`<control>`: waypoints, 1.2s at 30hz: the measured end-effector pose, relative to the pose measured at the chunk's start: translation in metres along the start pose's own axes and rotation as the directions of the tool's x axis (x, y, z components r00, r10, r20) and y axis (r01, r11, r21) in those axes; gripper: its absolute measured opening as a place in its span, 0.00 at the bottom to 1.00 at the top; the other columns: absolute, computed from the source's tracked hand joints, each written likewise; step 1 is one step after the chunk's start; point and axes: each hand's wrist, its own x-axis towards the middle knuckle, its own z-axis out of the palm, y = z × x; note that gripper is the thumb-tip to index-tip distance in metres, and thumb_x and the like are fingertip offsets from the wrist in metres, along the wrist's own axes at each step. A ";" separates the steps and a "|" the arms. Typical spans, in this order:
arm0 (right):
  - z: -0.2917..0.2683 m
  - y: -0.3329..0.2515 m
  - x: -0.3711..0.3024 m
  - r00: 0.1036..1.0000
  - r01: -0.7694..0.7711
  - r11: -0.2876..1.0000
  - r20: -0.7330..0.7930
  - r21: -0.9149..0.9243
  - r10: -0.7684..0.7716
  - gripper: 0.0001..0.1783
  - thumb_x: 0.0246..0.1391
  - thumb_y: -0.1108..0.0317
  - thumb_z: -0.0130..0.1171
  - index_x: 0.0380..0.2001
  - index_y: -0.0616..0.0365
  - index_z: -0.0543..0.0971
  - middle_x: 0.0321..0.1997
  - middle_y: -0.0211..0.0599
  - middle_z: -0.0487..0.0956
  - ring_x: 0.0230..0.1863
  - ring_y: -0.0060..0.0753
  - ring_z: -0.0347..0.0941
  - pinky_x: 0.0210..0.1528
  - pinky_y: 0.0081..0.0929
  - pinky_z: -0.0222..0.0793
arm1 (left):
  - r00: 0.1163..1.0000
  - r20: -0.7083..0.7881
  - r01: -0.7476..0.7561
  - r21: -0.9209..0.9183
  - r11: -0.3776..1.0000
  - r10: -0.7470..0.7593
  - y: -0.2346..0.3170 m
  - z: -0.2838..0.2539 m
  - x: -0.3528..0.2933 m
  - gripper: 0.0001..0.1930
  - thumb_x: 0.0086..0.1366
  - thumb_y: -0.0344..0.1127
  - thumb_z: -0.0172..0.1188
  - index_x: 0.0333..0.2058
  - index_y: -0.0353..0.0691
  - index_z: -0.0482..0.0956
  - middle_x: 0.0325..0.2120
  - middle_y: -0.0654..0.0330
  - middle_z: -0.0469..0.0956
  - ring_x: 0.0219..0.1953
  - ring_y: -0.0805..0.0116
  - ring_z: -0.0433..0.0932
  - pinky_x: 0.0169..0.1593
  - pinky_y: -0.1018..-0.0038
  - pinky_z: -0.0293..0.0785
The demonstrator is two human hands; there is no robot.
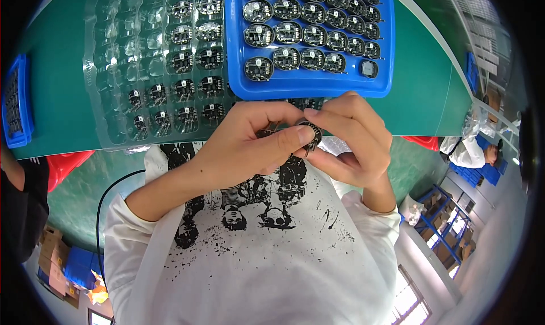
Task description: Assembling small electronic components into a grid tray at a manual assembly station.
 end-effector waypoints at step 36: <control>-0.041 -0.001 0.003 0.993 -0.028 0.960 0.103 -0.278 0.058 0.21 0.37 0.69 0.74 0.37 0.64 0.82 0.36 0.42 0.78 0.33 0.39 0.75 0.31 0.29 0.72 | 0.997 -0.022 0.081 0.146 0.986 -0.079 0.006 0.003 -0.002 0.13 0.71 0.40 0.57 0.42 0.35 0.82 0.24 0.69 0.77 0.19 0.86 0.65 0.21 0.83 0.60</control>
